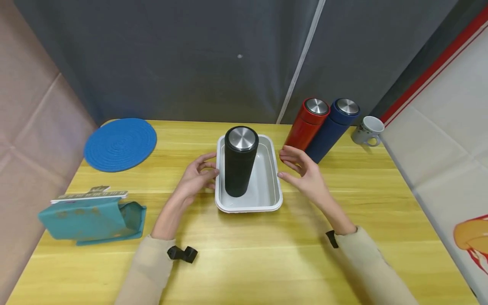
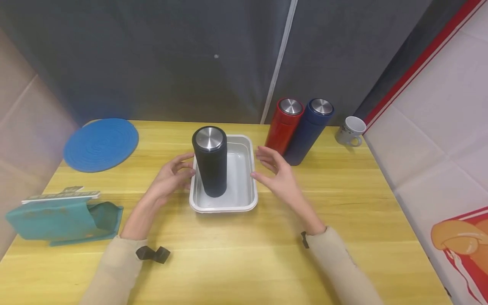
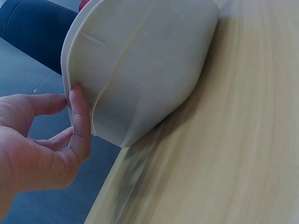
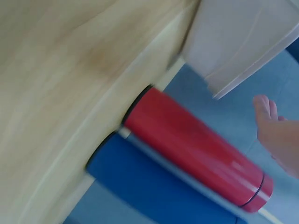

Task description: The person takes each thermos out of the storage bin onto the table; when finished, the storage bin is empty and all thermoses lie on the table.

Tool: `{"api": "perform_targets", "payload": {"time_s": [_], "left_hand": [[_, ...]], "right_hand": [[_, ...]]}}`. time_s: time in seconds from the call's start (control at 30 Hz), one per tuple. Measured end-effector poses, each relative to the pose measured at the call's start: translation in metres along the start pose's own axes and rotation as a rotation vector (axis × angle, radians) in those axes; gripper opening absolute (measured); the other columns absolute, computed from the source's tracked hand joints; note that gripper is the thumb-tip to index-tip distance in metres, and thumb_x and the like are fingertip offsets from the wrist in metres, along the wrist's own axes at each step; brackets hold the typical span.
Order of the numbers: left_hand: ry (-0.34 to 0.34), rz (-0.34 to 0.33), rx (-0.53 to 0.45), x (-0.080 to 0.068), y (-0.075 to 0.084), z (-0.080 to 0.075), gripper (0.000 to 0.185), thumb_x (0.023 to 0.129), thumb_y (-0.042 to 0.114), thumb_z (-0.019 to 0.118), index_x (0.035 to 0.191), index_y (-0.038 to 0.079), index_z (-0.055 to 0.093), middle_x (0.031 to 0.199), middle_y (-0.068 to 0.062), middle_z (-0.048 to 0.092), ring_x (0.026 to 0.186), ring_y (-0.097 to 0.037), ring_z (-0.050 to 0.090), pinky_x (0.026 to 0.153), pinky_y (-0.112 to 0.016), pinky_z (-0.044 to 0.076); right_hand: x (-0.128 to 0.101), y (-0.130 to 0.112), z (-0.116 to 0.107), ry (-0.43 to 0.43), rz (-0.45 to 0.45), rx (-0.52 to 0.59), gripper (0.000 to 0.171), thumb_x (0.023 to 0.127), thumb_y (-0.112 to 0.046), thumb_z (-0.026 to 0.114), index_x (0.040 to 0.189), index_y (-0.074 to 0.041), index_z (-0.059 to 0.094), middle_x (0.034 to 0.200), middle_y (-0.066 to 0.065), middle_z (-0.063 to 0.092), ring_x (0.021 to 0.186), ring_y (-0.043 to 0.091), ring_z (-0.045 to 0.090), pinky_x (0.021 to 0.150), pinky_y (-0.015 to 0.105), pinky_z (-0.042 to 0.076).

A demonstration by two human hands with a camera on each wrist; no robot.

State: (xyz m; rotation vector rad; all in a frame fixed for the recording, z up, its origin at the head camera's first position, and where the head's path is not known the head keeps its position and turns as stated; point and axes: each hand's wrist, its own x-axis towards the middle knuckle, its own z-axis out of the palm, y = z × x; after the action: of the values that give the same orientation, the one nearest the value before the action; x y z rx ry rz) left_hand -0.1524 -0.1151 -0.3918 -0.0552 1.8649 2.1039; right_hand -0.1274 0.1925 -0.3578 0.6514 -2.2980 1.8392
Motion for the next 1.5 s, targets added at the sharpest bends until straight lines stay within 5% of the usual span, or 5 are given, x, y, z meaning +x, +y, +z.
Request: {"api": "perform_targets", "payload": {"time_s": [0.4,0.77,1.5], "left_hand": [[0.007,-0.001,0.018,-0.001,-0.002,-0.002,0.055,0.091,-0.001,0.06,0.142,0.011,0.043,0.114,-0.014,0.05,0.079,-0.017,0.059,0.061,-0.032,0.059],[-0.002,0.007,-0.004,-0.001,-0.002,0.0,0.056,0.091,-0.003,0.06,0.142,0.011,0.042,0.113,-0.014,0.049,0.077,-0.017,0.06,0.058,-0.029,0.058],[0.001,0.002,0.009,0.002,-0.002,-0.001,0.056,0.091,-0.002,0.061,0.142,0.011,0.043,0.114,-0.015,0.049,0.079,-0.019,0.06,0.06,-0.03,0.058]], "right_hand": [[0.024,-0.016,0.048,-0.205,0.056,-0.011,0.079,0.074,0.003,0.081,0.142,-0.002,0.041,0.139,0.01,0.048,0.126,0.022,0.048,0.104,0.034,0.042],[0.035,-0.021,0.067,-0.162,0.107,-0.017,0.075,0.073,0.0,0.082,0.138,-0.002,0.044,0.133,0.011,0.051,0.121,0.022,0.05,0.104,0.032,0.042],[0.039,-0.018,0.069,-0.103,0.089,-0.058,0.068,0.074,-0.006,0.084,0.133,-0.004,0.051,0.126,0.009,0.057,0.115,0.02,0.053,0.101,0.033,0.046]]}}
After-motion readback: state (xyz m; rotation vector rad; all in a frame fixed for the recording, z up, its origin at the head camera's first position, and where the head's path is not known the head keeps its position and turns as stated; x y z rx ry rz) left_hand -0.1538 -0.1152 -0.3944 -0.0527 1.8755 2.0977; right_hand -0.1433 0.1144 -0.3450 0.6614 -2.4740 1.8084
